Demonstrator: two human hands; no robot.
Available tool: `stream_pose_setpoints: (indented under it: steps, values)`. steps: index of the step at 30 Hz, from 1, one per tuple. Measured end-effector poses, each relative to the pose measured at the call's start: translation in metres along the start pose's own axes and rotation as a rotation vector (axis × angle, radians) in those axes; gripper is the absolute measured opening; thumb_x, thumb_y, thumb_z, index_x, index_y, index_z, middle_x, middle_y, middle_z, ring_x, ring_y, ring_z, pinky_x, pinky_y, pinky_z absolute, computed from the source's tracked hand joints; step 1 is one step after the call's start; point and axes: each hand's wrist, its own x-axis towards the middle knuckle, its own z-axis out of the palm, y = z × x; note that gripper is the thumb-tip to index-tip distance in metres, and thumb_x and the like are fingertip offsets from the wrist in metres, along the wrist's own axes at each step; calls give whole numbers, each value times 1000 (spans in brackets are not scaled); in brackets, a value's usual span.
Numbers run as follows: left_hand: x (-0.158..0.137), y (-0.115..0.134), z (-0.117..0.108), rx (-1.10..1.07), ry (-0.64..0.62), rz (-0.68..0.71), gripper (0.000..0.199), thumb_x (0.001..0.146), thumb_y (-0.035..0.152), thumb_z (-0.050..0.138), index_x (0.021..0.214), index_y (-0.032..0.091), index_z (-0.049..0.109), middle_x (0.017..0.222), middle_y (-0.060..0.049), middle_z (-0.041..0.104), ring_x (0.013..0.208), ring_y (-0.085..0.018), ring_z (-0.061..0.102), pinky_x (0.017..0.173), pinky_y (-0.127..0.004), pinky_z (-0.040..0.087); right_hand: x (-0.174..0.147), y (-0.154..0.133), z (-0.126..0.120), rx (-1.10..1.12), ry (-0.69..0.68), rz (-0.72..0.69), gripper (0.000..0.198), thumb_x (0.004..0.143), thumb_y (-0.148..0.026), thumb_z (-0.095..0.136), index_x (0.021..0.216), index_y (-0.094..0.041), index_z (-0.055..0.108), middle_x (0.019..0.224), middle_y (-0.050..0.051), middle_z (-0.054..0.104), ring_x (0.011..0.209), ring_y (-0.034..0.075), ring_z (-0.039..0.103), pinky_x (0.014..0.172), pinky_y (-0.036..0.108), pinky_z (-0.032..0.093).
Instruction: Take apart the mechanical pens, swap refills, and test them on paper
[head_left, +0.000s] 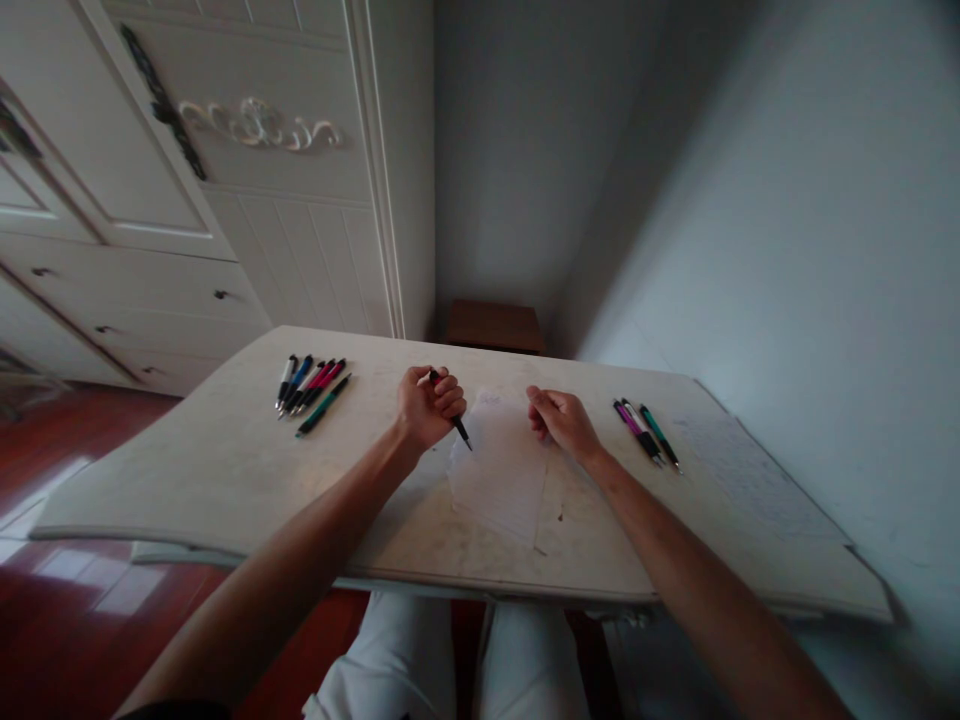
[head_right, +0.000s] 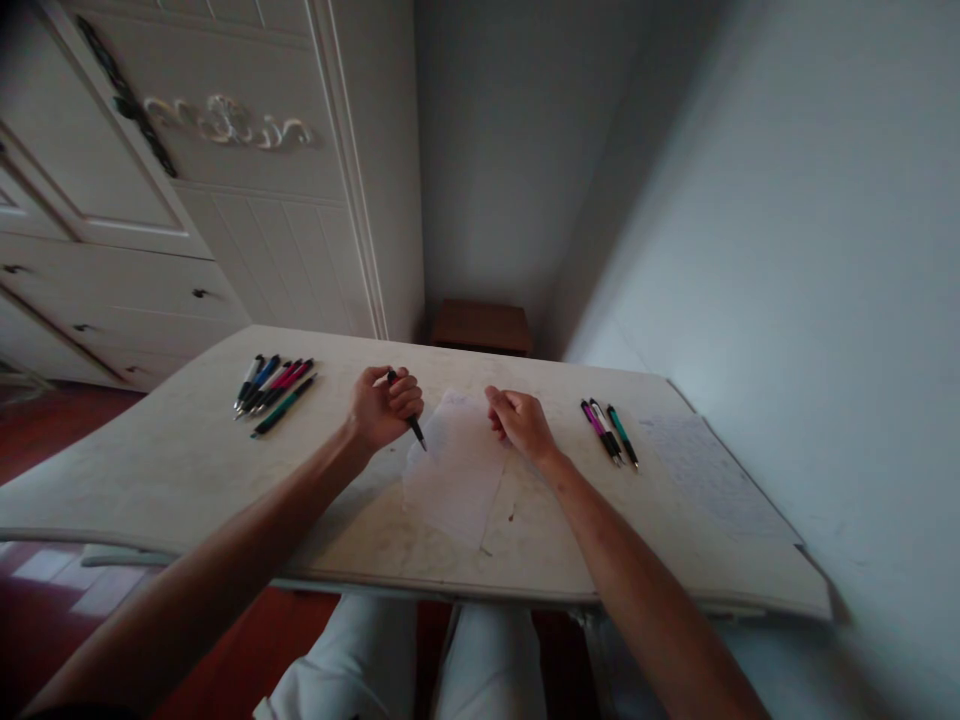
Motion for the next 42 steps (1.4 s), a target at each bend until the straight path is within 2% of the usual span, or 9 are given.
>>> stream_pose_setpoints:
  steps: [7, 19, 26, 32, 38, 42]
  values:
    - [0, 0, 1, -11, -25, 28, 20, 82, 23, 44, 64, 16, 50, 52, 7, 25, 38, -6, 23, 36, -20, 20, -1, 2, 1, 4, -25, -10, 59, 80, -73, 52, 62, -16, 56, 55, 0, 56, 44, 9, 52, 40, 20, 43]
    - [0, 0, 2, 63, -60, 119, 22, 83, 26, 46, 62, 17, 48, 55, 3, 33, 45, -9, 34, 46, -23, 33, -2, 1, 2, -31, -36, -9, 59, 80, -73, 52, 61, -17, 55, 53, 0, 55, 40, 9, 50, 39, 20, 40]
    - [0, 1, 3, 11, -54, 115, 23, 83, 26, 40, 64, 18, 48, 57, 2, 34, 47, -10, 33, 48, -25, 33, -3, 2, 2, -40, -48, -21, 57, 83, -70, 51, 62, -17, 55, 53, 0, 55, 41, 9, 50, 39, 20, 40]
    - [-2, 2, 6, -4, -67, 146, 20, 82, 23, 41, 65, 17, 48, 56, 2, 34, 48, -10, 32, 48, -24, 33, -3, 2, 2, -37, -60, -22, 57, 83, -69, 51, 63, -16, 55, 54, 0, 55, 41, 8, 51, 39, 19, 40]
    - [0, 2, 6, -46, -27, 125, 21, 84, 23, 41, 65, 17, 47, 58, 3, 33, 46, -9, 34, 47, -23, 33, -2, 4, 2, -38, -66, -17, 57, 84, -69, 51, 64, -16, 55, 54, 0, 54, 41, 8, 50, 38, 19, 40]
    - [1, 2, 3, -120, -86, 114, 20, 83, 20, 38, 66, 16, 48, 57, 2, 35, 46, -10, 36, 47, -25, 33, -1, 6, 2, -54, -72, -17, 57, 84, -69, 51, 63, -16, 55, 54, 0, 55, 41, 8, 51, 39, 20, 40]
